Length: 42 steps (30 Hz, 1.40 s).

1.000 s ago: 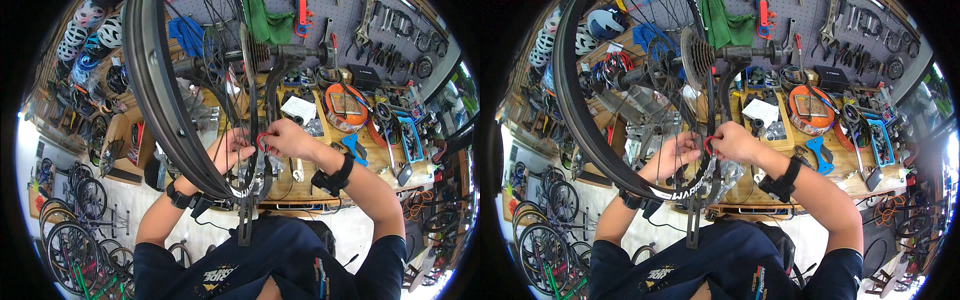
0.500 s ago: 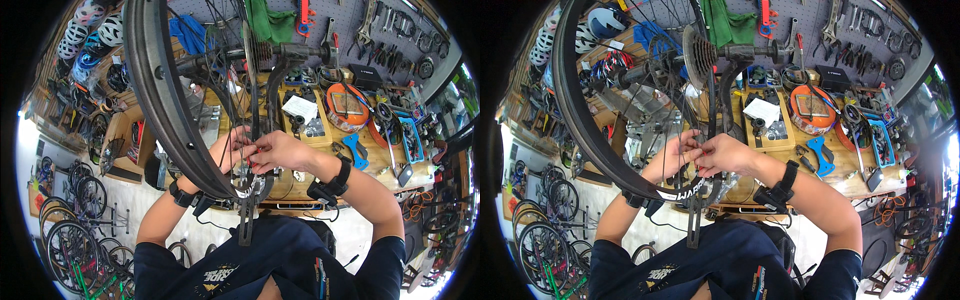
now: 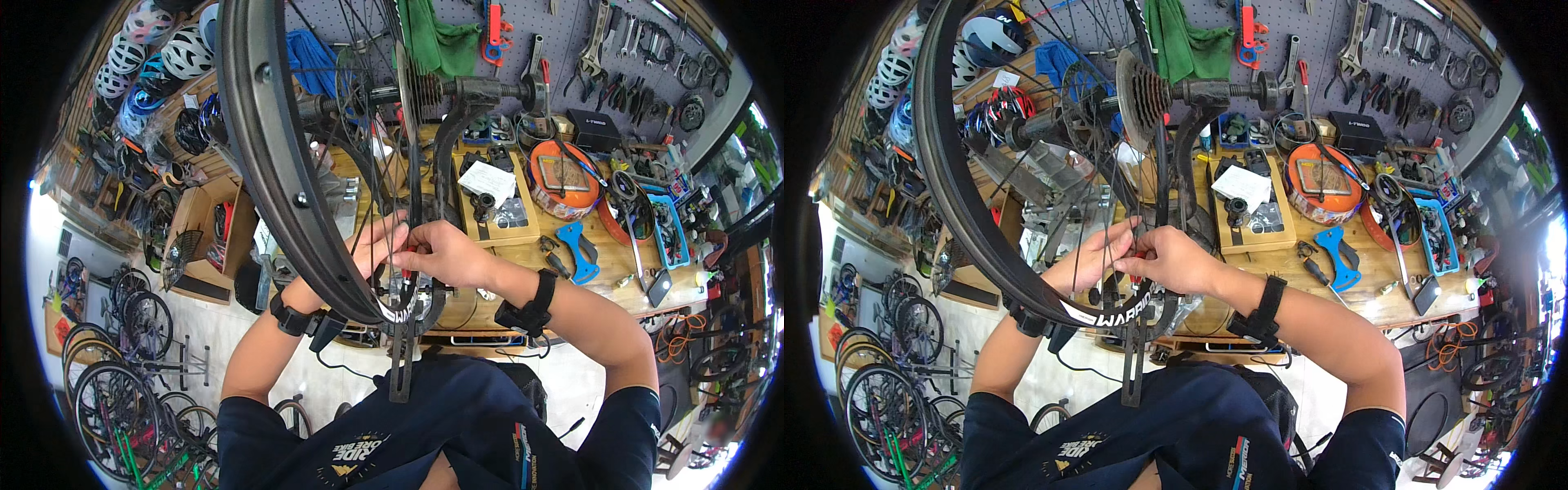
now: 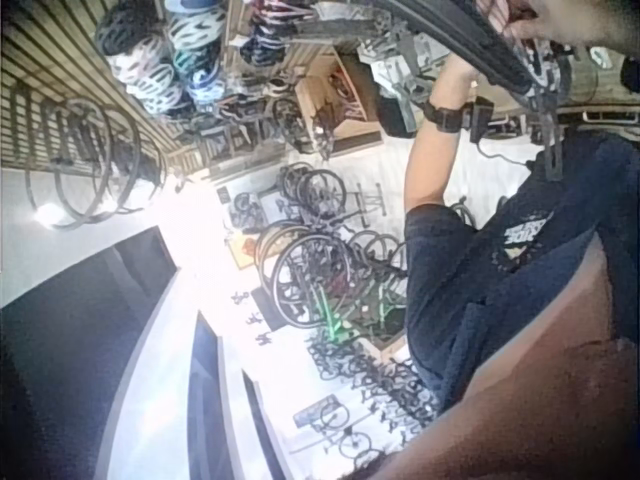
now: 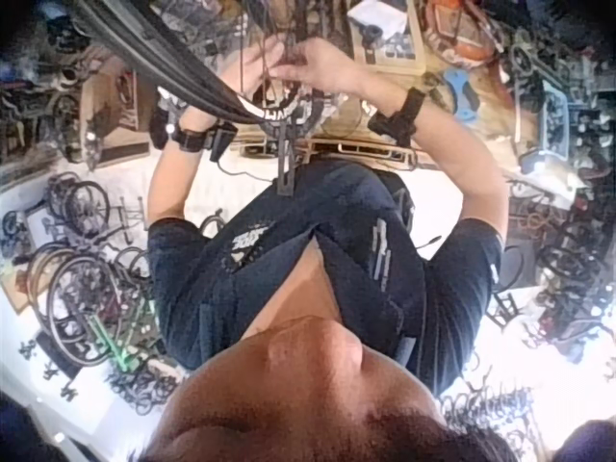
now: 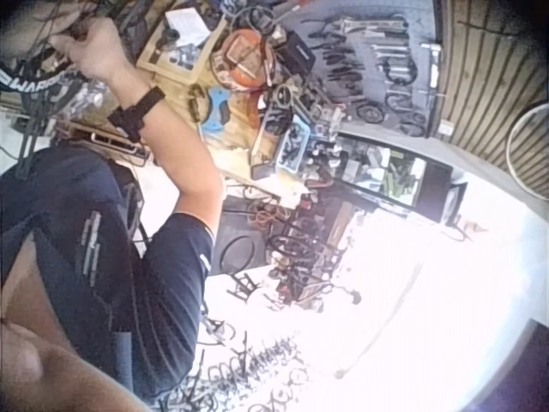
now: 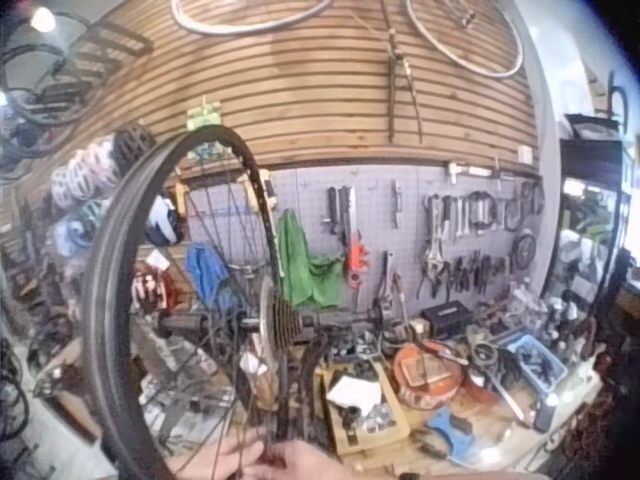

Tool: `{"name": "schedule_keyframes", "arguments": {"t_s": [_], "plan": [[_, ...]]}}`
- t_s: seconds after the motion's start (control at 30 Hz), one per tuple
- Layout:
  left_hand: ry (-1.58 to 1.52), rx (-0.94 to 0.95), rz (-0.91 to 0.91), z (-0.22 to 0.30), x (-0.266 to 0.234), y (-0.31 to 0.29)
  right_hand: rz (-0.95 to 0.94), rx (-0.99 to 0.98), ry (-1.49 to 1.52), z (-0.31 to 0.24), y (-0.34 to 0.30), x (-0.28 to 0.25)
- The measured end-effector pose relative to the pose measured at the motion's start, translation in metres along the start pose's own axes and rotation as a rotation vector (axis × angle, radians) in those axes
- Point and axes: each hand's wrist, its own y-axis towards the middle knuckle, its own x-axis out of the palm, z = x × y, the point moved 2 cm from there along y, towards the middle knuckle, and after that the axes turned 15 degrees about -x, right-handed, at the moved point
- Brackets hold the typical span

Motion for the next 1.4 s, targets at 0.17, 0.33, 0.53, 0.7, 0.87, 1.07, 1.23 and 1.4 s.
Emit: {"name": "schedule_keyframes", "arguments": {"t_s": [0.17,0.33,0.53,0.7,0.87,1.07,1.23,1.4], "plan": [[-0.041,0.087,-0.085,-0.008,0.001,0.003,0.052,0.065,-0.068,-0.027,-0.004,0.007],[-0.144,-0.06,-0.216,-0.008,-0.006,0.011,0.04,0.043,0.215,-0.015,-0.006,0.013],[0.0,0.006,-0.152,-0.013,-0.012,0.004,0.011,0.183,0.559,-0.019,-0.014,0.013],[-0.166,-0.153,-0.21,0.008,-0.004,-0.009,0.046,0.221,0.892,-0.01,-0.02,0.015],[-0.059,-0.055,-0.095,0.012,0.003,-0.014,0.028,0.144,0.617,-0.016,-0.025,0.014],[0.041,0.107,-0.111,-0.006,0.001,-0.007,0.126,0.227,0.148,-0.031,-0.026,0.021],[0.286,-0.045,0.055,0.04,0.003,-0.039,0.056,0.172,-0.165,-0.023,-0.025,0.015],[0.172,0.031,-0.009,0.048,0.019,-0.033,-0.105,-0.02,-0.346,-0.024,-0.019,0.002]]}}
